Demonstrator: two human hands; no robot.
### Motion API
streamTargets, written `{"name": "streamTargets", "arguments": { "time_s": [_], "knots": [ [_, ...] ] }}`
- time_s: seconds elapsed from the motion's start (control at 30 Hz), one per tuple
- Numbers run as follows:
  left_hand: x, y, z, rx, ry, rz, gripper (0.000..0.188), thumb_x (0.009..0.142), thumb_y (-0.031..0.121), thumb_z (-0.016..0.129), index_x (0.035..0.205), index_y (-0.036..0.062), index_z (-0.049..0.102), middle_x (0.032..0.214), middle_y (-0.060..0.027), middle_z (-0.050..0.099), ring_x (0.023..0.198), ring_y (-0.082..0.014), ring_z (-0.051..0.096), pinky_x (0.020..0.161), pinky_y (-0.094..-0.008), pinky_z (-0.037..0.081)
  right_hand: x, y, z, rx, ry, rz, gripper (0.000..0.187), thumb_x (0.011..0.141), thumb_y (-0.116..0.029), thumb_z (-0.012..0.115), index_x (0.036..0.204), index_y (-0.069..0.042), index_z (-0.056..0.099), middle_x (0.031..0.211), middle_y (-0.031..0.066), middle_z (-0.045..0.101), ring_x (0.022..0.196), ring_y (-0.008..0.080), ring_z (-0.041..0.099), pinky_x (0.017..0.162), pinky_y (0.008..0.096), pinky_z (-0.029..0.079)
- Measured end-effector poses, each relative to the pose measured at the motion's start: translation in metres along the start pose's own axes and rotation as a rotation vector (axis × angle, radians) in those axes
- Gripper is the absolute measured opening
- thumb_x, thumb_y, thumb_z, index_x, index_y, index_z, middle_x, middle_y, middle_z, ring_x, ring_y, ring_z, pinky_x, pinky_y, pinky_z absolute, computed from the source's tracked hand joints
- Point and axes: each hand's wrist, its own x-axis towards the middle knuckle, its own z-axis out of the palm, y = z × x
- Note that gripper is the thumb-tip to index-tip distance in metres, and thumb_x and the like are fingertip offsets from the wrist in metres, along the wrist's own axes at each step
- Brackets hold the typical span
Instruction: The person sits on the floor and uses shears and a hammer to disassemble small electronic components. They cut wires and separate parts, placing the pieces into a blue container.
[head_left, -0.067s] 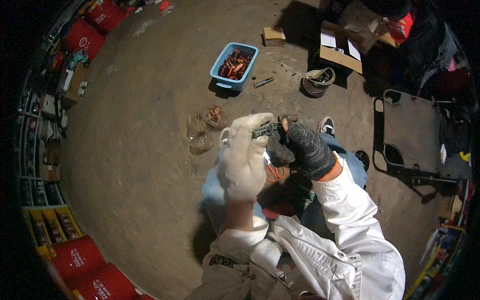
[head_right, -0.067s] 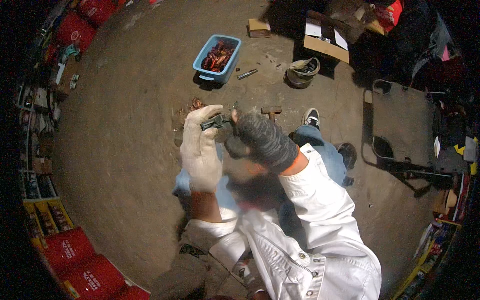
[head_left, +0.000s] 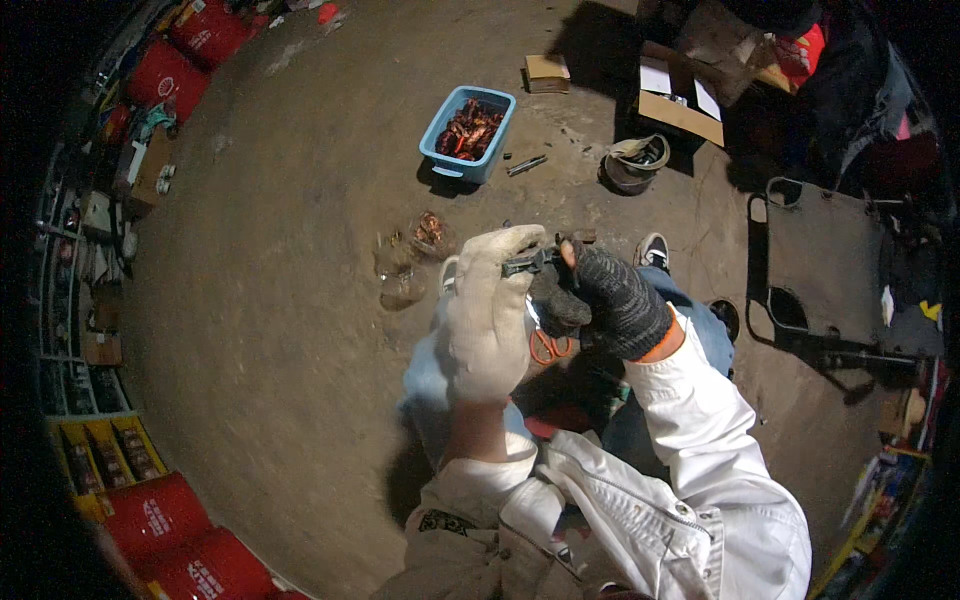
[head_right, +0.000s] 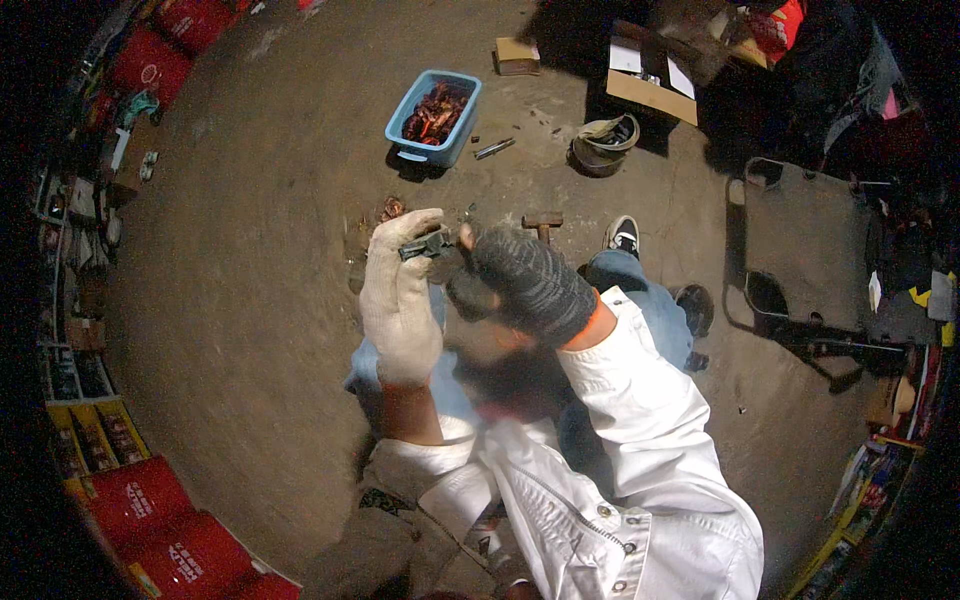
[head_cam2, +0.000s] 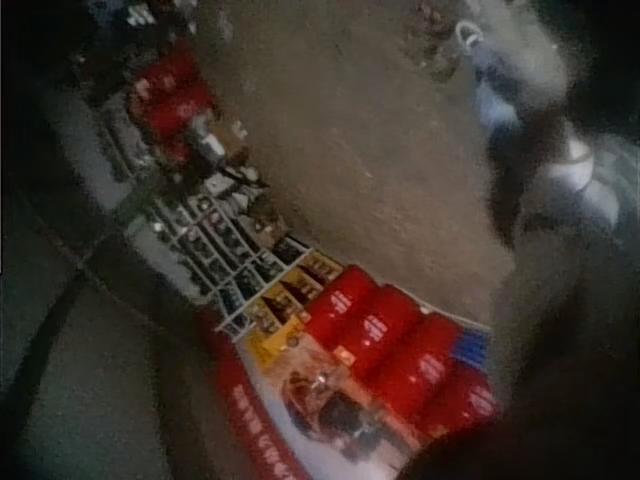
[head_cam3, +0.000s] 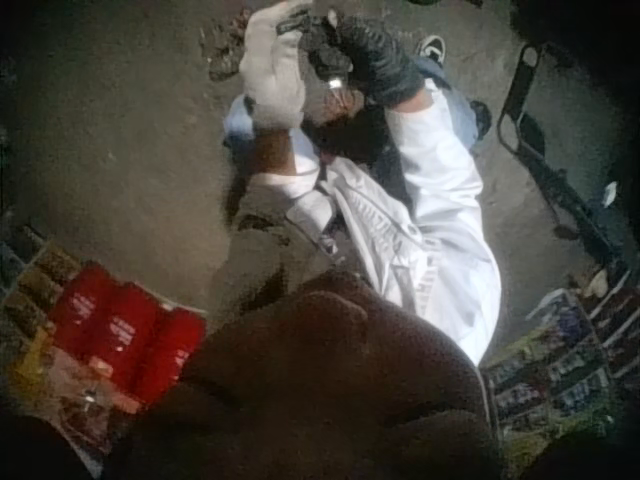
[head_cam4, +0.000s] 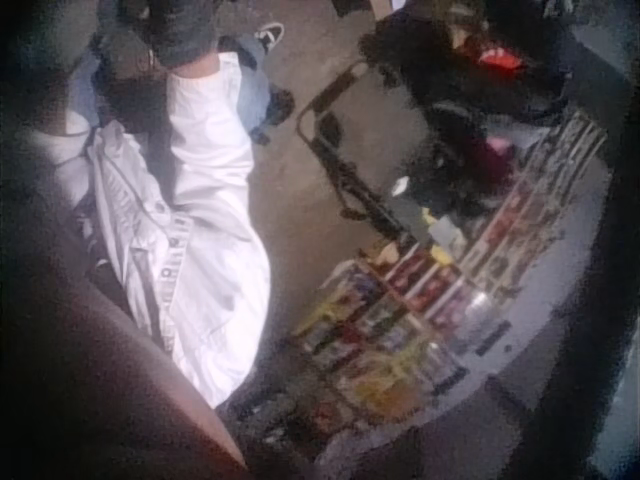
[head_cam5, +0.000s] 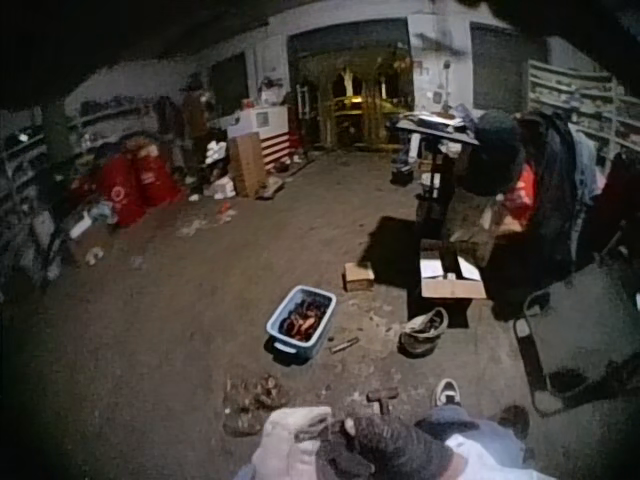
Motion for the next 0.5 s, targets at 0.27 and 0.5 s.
{"name": "streamTargets", "arguments": {
  "time_s": [0.27,0.5],
  "knots": [
    [-0.006,0.004,0.010,-0.527,0.017,-0.329,0.034,0.094,0.018,0.047,0.117,-0.0067,0.050,0.108,-0.0152,0.059,0.099,-0.0201,0.057,0.088,-0.0308,0.046,-0.012,-0.037,0.007,-0.071,0.142,0.055,0.027,0.087,-0.029,0.055,0.083,-0.006,0.067,0.069,0.0111,0.064,0.064,0.0212,0.062,0.061,0.0302,0.047],
    [-0.008,0.003,0.012,-0.619,0.027,-0.333,0.035,0.094,0.018,0.046,0.117,-0.0083,0.049,0.108,-0.0175,0.059,0.100,-0.0229,0.058,0.089,-0.0317,0.047,-0.015,-0.038,0.016,-0.236,0.256,-0.142,0.025,0.086,-0.026,0.056,0.086,-0.003,0.066,0.068,0.0072,0.064,0.064,0.0151,0.061,0.060,0.0292,0.047]
  ]
}}
